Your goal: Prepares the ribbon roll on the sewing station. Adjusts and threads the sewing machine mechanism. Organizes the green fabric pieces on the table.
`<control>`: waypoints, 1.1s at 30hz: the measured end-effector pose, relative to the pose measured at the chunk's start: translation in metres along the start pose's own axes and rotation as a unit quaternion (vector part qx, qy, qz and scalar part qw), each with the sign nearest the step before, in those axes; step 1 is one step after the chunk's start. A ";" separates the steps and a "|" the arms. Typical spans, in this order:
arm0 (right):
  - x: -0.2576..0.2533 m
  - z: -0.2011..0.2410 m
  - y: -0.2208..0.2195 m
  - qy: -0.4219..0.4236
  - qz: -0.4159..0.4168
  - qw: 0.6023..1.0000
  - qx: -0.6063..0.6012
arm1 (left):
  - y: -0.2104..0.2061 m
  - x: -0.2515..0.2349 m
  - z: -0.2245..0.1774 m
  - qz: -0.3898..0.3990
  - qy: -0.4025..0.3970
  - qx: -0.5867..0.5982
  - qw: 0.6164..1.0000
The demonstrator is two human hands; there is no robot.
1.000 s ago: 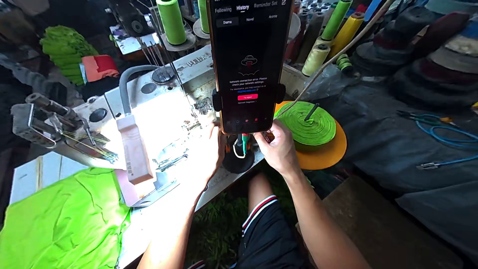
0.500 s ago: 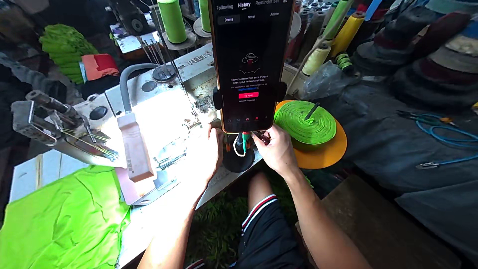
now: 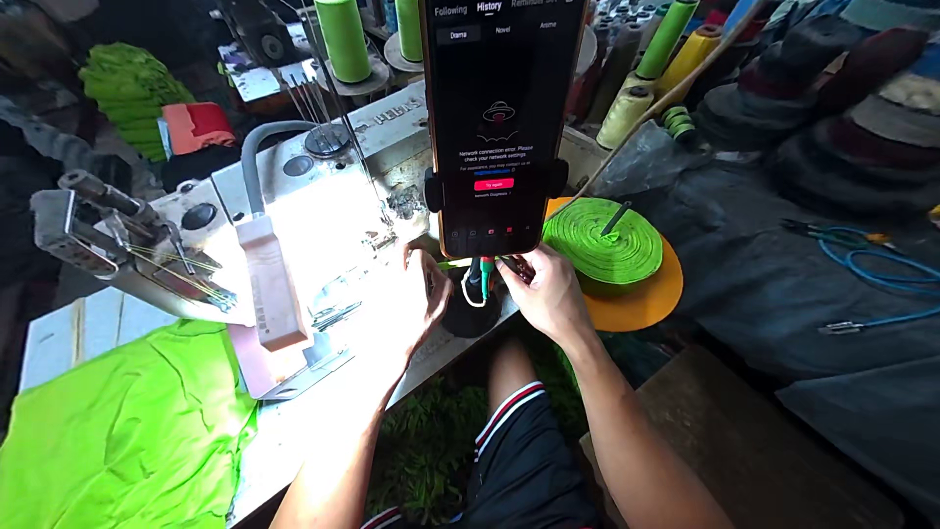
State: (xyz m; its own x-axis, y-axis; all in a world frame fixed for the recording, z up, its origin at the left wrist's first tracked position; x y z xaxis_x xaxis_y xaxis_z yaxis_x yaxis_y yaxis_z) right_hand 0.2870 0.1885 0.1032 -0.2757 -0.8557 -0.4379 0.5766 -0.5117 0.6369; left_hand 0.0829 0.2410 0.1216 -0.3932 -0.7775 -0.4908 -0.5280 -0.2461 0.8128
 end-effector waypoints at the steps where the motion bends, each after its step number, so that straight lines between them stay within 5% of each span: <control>1: 0.000 0.000 -0.001 0.000 0.002 1.000 0.001 | -0.002 0.000 0.001 -0.004 0.004 -0.009 1.000; 6: -0.001 0.001 0.001 -0.004 -0.016 1.000 -0.004 | -0.010 -0.001 0.005 -0.055 0.009 0.016 0.998; 25: 0.008 0.004 0.006 -0.006 0.014 0.997 0.071 | -0.002 0.008 0.013 -0.051 -0.001 -0.026 0.998; 33: 0.044 0.010 0.030 0.057 -0.064 0.995 0.050 | 0.006 0.021 0.026 -0.057 0.030 0.001 0.998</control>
State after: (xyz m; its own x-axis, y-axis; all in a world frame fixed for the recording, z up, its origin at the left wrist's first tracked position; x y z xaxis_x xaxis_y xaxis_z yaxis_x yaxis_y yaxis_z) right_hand 0.2848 0.1349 0.1098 -0.2496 -0.7711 -0.5857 0.4613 -0.6265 0.6283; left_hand 0.0517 0.2376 0.1081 -0.2841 -0.7783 -0.5599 -0.5674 -0.3342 0.7525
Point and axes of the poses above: each hand's wrist, its own x-axis away from the middle knuckle, its own y-axis out of the back of the hand, z = x × y, the point moved 4 cm from there along -x, towards the middle knuckle, and after that the axes turned 3 degrees about x, right-handed, at the moved point
